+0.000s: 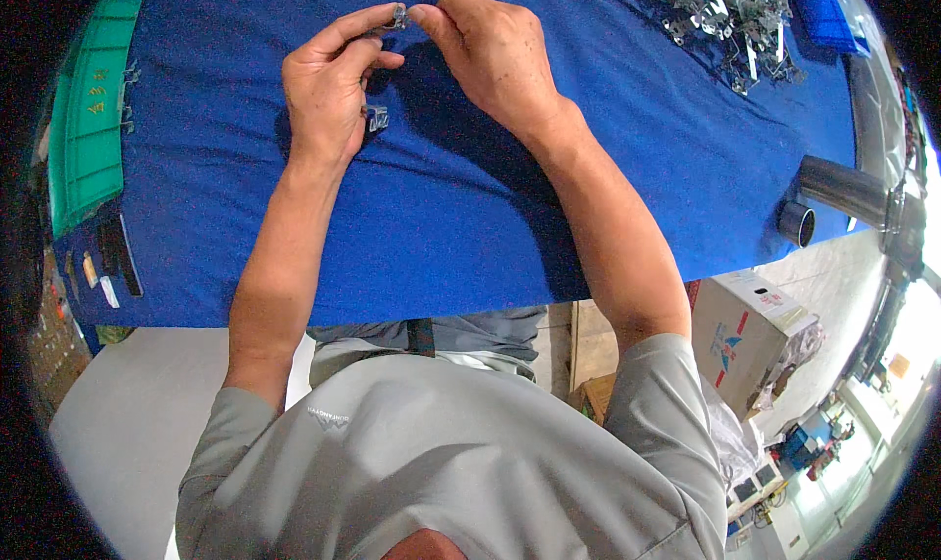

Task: Assembling small metal bracket components using a manual screwdriver.

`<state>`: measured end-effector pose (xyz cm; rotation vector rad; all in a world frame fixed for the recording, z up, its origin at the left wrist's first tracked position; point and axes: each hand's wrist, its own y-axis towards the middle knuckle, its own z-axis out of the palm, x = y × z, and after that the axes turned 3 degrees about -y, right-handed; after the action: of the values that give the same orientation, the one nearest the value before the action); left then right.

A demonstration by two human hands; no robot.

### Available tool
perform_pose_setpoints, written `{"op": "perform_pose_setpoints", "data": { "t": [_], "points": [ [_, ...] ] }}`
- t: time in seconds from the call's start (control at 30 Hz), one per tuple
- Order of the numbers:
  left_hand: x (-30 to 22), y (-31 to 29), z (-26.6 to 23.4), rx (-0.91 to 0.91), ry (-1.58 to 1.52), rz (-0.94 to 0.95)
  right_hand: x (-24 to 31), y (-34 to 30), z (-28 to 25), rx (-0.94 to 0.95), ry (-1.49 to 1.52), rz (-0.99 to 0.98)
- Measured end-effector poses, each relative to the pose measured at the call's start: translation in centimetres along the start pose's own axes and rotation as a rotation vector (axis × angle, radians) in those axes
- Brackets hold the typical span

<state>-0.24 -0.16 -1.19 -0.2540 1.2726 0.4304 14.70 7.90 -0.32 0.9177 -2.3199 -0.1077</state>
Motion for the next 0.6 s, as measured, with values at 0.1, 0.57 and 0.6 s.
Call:
{"op": "perform_pose_setpoints", "data": {
  "t": [0.1,0.57,0.6],
  "points": [
    [-0.1,0.0,-0.1,-0.005,0.003,-0.032,0.7,0.0,0.1,-0.119,0.210,-0.047],
    [0.2,0.1,0.0,-0.004,-0.011,0.002,1.1,0.0,0.1,-0.214,0.291,-0.064],
    [0.3,0.1,0.0,-0.011,-0.017,0.004,0.6,0.0,0.1,-0.213,0.290,-0.063]
  ]
}}
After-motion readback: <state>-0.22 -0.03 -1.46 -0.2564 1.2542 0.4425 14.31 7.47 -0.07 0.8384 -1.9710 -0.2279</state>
